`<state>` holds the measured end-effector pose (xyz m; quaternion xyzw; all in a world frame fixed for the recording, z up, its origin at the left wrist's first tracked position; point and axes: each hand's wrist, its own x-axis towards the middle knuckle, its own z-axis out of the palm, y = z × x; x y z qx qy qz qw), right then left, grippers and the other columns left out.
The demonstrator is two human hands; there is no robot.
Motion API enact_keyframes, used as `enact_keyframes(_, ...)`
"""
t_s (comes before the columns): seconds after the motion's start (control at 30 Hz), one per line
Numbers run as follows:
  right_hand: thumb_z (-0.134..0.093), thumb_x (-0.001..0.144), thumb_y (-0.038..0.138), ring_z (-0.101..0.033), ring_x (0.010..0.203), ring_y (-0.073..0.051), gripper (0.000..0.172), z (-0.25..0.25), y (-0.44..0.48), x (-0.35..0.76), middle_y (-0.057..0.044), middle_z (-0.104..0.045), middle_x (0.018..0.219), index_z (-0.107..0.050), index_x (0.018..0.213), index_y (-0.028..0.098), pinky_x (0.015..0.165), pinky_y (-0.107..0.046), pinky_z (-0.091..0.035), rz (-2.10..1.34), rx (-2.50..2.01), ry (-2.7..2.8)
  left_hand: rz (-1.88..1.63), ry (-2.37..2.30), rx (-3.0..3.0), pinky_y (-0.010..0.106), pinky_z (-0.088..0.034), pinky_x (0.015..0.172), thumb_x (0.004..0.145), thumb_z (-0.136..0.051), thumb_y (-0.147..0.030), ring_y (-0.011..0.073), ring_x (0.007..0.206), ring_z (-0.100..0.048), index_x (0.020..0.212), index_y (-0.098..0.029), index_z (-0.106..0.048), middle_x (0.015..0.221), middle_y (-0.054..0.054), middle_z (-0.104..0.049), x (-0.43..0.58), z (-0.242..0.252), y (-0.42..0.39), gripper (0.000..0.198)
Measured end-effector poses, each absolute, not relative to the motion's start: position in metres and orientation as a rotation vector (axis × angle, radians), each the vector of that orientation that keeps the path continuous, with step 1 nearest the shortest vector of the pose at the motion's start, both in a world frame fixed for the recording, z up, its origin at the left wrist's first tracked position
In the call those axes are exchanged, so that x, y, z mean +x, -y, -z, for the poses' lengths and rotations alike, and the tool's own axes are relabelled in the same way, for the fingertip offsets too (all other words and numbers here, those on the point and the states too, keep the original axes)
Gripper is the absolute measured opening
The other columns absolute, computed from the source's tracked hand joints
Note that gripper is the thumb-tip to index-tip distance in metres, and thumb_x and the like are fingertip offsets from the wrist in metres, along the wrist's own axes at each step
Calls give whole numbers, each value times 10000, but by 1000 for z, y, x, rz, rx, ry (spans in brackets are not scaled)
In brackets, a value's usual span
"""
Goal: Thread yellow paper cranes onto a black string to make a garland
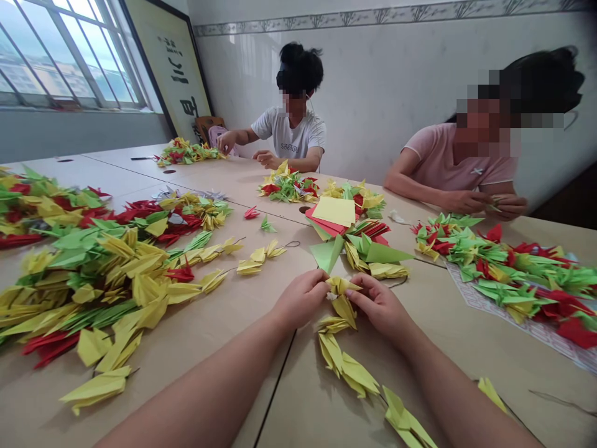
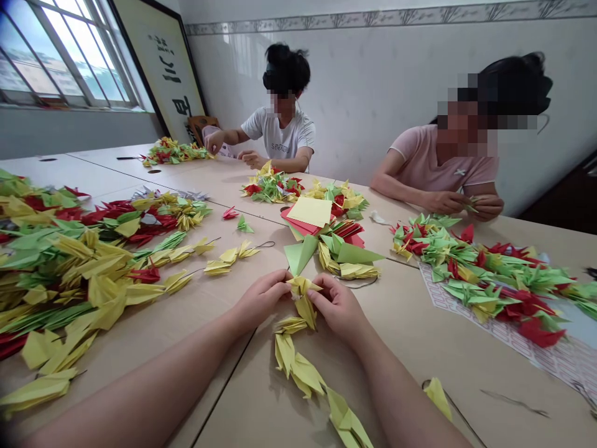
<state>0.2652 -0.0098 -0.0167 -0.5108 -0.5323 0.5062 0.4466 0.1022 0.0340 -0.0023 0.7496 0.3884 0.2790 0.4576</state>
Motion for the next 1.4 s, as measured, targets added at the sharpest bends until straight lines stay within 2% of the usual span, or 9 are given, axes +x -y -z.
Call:
enact_keyframes(0.17, -527, 772, 382, -500, 668, -130, 187, 19, 10, 266, 11, -541, 715, -510, 807, 199, 603, -238, -402, -1112, -1259, 1485, -737, -910, 1593, 220, -367, 599, 714, -391, -248, 113, 641, -449, 687, -173, -467, 644, -22, -480, 102, 4, -36, 111)
enact_keyframes(0.3, -472, 808, 362, -497, 690, -138, 183, 16, 12, 264, -9, -550, 756, -521, 832, 187, 621, -247, -403, -1016, -1278, 1623, -747, -908, 1423, 212, -366, 562, 693, -422, -238, 102, 592, -454, 696, -168, -440, 617, -25, -471, 102, 3, -36, 72)
enact_keyframes(0.47, -465, 814, 363, -486, 702, -142, 179, 16, 13, 265, -11, -543, 762, -507, 807, 189, 626, -252, -396, -953, -1295, 1635, -707, -864, 1706, 217, -384, 590, 738, -505, -409, 107, 655, -465, 758, -160, -478, 719, -7, -510, 100, 2, -34, 252)
enact_keyframes(0.6, -481, 802, 385, -487, 701, -146, 187, 19, 12, 267, 0, -521, 730, -488, 786, 198, 630, -257, -401, -958, -1300, 1604, -627, -888, 1834, 205, -362, 527, 704, -551, -475, 99, 599, -452, 805, -162, -489, 686, -15, -519, 99, 3, -32, 335)
enact_keyframes(0.7, -476, 805, 393, -481, 692, -143, 196, 21, 11, 267, 3, -511, 723, -481, 784, 198, 630, -263, -402, -978, -1298, 1589, -621, -924, 1878, 205, -360, 533, 721, -527, -453, 100, 608, -445, 778, -164, -494, 683, -17, -513, 100, 3, -32, 297)
enact_keyframes(0.9, -488, 802, 403, -462, 670, -127, 210, 20, 11, 265, 5, -502, 716, -496, 823, 194, 612, -256, -394, -1036, -1288, 1532, -628, -949, 1957, 206, -356, 548, 720, -464, -249, 104, 628, -459, 743, -174, -484, 692, -29, -518, 101, 3, -32, 81)
enact_keyframes(1.1, -553, 727, 493, -417, 511, -94, 311, 18, 9, 264, 43, -444, 594, -457, 759, 199, 471, -221, -336, -1262, -1268, 1290, -700, -957, 2005, 219, -354, 569, 810, -378, -345, 108, 628, -458, 710, -169, -492, 680, -17, -518, 103, 6, -34, 231)
enact_keyframes(1.27, -569, 728, 465, -437, 526, -97, 294, 12, 12, 265, 39, -459, 608, -443, 743, 200, 496, -225, -346, -1406, -1203, 1230, -710, -984, 2022, 219, -349, 572, 849, -331, -364, 109, 613, -458, 728, -181, -464, 649, -27, -500, 103, 6, -33, 257)
enact_keyframes(1.4, -562, 742, 455, -413, 536, -93, 278, 10, 14, 265, 40, -443, 609, -455, 746, 198, 499, -214, -326, -1392, -1216, 1256, -663, -944, 2045, 211, -345, 547, 840, -352, -411, 111, 623, -452, 729, -178, -478, 657, -21, -505, 102, 4, -31, 288)
